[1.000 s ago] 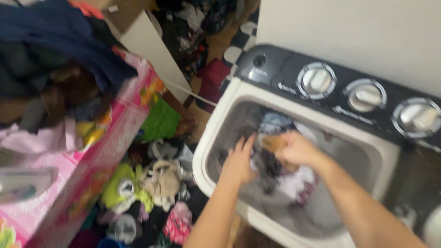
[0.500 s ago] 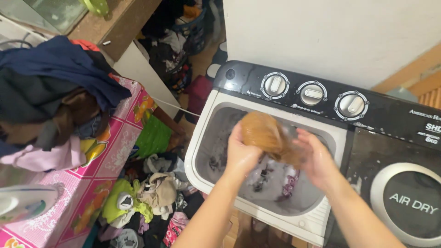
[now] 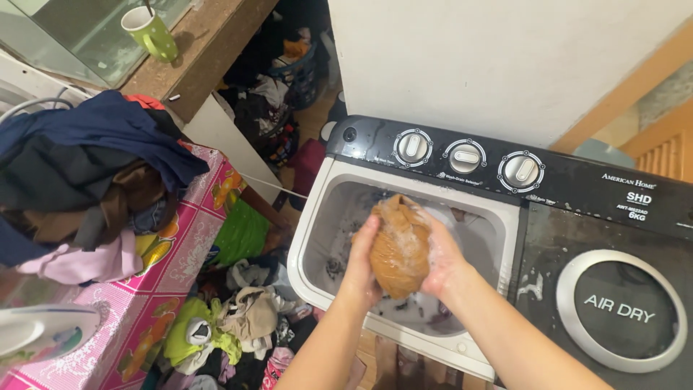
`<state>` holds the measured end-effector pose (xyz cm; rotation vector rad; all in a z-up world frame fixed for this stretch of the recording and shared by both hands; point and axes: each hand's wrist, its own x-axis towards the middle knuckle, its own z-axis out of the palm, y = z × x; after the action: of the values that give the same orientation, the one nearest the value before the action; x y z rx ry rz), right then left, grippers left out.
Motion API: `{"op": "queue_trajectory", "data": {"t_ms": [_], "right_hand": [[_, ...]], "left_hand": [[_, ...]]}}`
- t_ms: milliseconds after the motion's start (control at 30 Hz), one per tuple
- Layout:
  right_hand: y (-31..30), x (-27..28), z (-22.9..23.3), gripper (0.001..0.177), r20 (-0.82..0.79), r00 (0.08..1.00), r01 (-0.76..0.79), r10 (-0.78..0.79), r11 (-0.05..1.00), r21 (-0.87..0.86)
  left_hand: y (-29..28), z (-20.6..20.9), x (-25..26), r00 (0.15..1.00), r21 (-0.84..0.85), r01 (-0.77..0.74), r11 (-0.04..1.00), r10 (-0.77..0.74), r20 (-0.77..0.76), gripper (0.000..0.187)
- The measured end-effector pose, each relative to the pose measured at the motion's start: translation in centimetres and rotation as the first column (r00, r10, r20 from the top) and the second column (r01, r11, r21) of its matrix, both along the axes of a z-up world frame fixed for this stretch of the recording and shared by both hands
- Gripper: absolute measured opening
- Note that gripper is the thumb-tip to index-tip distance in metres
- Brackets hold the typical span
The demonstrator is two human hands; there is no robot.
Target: The person hand-washes clothes in a tub using a brush and then transfers various clothing items into a twin-tub washing machine.
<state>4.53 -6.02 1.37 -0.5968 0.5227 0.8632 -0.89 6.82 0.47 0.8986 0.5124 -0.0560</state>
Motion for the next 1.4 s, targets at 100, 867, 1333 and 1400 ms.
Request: {"op": "queue_trajectory", "data": {"t_ms": [100, 867, 1333, 1400], "right_hand": [[-0.1, -0.5, 1.8, 0.051, 0.051, 0.998, -0.031, 0.027, 0.996, 0.083], [-3.2, -0.3, 2.2, 0.008, 0.812, 0.522, 0.48, 0.26, 0.698, -0.532], [-12.3, -0.2, 0.5, 0.029, 0.525, 0.819, 0.488, -0.231, 0.76, -0.428], [-16.5, 1.6, 1.3, 0.036, 0.239, 0.894, 0.439, -0.379, 0.846, -0.302]], "left_hand": [[-0.4, 0.8, 0.2, 0.997, -0.286, -0.014, 0.958, 0.035, 0.07, 0.056], [-3.3, -0.2, 3.7, 0.939, -0.562, 0.195, 0.804, -0.319, -0.131, 0.039], [-8.4, 2.2, 6.1, 0.707, -0.346, 0.56, 0.753, -0.652, -0.274, 0.074], [-11.3, 4.9, 7.3, 0.673, -0.189, 0.553, 0.812, -0.568, -0.474, 0.075]]}}
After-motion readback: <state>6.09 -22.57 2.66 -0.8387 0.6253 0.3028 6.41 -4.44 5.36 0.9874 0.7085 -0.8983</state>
